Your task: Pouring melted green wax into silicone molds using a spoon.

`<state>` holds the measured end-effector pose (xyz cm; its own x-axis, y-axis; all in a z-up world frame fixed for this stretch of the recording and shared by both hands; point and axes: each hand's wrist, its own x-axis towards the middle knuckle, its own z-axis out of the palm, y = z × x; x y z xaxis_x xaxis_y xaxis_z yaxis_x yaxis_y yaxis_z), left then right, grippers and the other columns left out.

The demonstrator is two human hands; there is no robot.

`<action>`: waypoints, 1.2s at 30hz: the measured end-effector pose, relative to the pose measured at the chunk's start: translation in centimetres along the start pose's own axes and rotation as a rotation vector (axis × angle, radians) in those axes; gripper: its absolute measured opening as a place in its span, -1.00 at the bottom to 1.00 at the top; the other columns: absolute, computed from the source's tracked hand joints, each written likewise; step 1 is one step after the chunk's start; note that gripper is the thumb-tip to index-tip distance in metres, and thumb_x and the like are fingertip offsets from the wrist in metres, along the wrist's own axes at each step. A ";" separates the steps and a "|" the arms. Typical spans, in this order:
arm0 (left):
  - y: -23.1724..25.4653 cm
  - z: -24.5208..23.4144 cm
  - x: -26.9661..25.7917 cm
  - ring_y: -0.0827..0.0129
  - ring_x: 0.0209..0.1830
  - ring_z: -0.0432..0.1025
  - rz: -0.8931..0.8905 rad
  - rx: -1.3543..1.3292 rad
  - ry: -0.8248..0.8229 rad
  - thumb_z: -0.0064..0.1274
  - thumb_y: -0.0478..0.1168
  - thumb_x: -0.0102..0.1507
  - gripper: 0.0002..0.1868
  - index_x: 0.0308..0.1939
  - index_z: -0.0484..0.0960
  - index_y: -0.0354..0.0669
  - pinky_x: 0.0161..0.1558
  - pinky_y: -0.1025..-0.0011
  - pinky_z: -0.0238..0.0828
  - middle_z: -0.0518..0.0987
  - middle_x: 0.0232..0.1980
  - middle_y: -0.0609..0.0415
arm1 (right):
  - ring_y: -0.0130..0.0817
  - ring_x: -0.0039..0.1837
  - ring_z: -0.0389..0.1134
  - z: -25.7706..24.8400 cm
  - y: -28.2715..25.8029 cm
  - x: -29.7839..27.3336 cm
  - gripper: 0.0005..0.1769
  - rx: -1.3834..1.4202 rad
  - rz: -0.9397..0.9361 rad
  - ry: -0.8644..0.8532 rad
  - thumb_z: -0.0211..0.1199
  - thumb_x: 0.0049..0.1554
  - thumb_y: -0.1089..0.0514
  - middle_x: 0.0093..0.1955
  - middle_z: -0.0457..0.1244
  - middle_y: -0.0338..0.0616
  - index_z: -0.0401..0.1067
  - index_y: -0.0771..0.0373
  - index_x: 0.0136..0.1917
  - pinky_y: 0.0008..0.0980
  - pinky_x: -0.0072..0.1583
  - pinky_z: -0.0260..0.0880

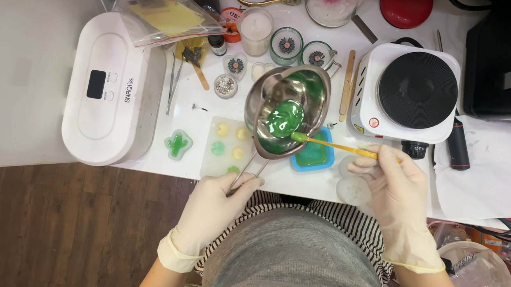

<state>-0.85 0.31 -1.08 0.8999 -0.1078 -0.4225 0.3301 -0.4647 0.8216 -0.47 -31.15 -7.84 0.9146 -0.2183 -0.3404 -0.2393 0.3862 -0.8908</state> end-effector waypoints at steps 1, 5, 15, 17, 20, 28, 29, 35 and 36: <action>0.5 -0.2 0.1 0.54 -0.62 0.41 -0.080 0.011 -0.019 0.17 -0.09 0.23 -0.72 -0.11 0.78 -0.19 -0.44 0.51 0.39 0.61 -0.55 0.02 | -0.16 -0.05 0.47 -0.2 -0.3 -0.3 -0.74 -0.013 -0.002 0.020 0.06 0.41 0.17 -0.03 0.36 0.10 0.41 0.45 0.15 -0.13 0.14 0.52; 1.1 -0.7 0.3 0.58 -0.70 0.28 -0.210 -0.041 -0.006 0.15 -0.10 0.23 -0.72 -0.11 0.81 -0.15 -0.54 0.53 0.28 0.49 -0.68 0.11 | -0.18 -0.03 0.45 -1.4 -0.8 -1.6 -0.74 -0.071 -0.005 0.073 0.05 0.41 0.18 0.01 0.38 0.10 0.39 0.47 0.14 -0.13 0.15 0.52; 1.4 -1.3 0.2 0.58 -0.78 0.19 -0.268 -0.160 0.041 0.15 -0.12 0.24 -0.74 -0.16 0.83 -0.19 -0.66 0.50 0.11 0.42 -0.72 0.16 | -0.17 0.00 0.47 -0.9 -0.9 -3.5 -0.70 -0.200 -0.016 0.144 0.03 0.40 0.14 -0.04 0.38 0.06 0.38 0.46 0.17 -0.19 0.18 0.51; 1.4 -1.4 0.2 0.59 -0.79 0.19 -0.283 -0.137 0.037 0.15 -0.11 0.24 -0.74 -0.16 0.83 -0.17 -0.67 0.50 0.12 0.40 -0.74 0.16 | -0.23 0.05 0.49 0.0 -1.5 -4.2 -0.68 -0.528 -0.020 0.176 0.01 0.37 0.13 -0.04 0.43 0.03 0.43 0.43 0.18 -0.34 0.20 0.44; 1.2 -1.2 0.3 0.61 -0.78 0.21 -0.268 -0.153 0.046 0.15 -0.12 0.24 -0.74 -0.15 0.83 -0.18 -0.66 0.51 0.13 0.43 -0.73 0.18 | -0.28 0.12 0.44 -1.0 -0.9 -5.5 -0.71 -0.739 -0.242 0.075 0.05 0.38 0.21 0.03 0.45 -0.01 0.47 0.46 0.18 -0.39 0.27 0.38; 1.8 -1.0 0.3 0.59 -0.77 0.23 -0.265 -0.126 0.018 0.13 -0.10 0.25 -0.73 -0.14 0.83 -0.14 -0.63 0.51 0.16 0.44 -0.72 0.17 | -0.23 0.02 0.43 -1.3 -1.1 -3.6 -0.73 -0.548 -0.160 0.178 0.01 0.42 0.19 0.00 0.42 0.03 0.44 0.43 0.14 -0.27 0.17 0.43; 1.9 -1.0 0.3 0.59 -0.77 0.26 -0.254 -0.097 0.005 0.12 -0.09 0.25 -0.73 -0.13 0.83 -0.12 -0.62 0.52 0.18 0.45 -0.72 0.16 | -0.22 0.01 0.47 -1.6 -1.0 -3.0 -0.75 -0.256 -0.072 0.232 -0.02 0.44 0.16 -0.02 0.38 0.04 0.37 0.41 0.13 -0.21 0.21 0.51; 1.1 -0.1 0.1 0.56 -0.67 0.33 -0.161 -0.008 -0.021 0.16 -0.09 0.23 -0.72 -0.11 0.80 -0.16 -0.50 0.51 0.33 0.56 -0.65 0.08 | -0.15 0.08 0.47 0.5 -1.8 -2.7 -0.73 -0.116 -0.219 0.044 -0.03 0.48 0.14 0.03 0.37 0.08 0.36 0.40 0.20 -0.11 0.26 0.51; 0.9 0.0 0.0 0.56 -0.67 0.33 -0.163 -0.007 -0.019 0.16 -0.09 0.23 -0.72 -0.11 0.80 -0.16 -0.50 0.51 0.33 0.56 -0.65 0.08 | -0.15 0.08 0.47 1.5 -2.0 -2.8 -0.73 -0.115 -0.218 0.043 -0.03 0.48 0.14 0.03 0.37 0.08 0.36 0.40 0.20 -0.11 0.26 0.51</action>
<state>-0.54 -0.11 -0.36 0.8289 -0.0483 -0.5573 0.4731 -0.4709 0.7446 -2.11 -29.97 -4.66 0.9347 -0.3237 -0.1466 -0.0757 0.2218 -0.9721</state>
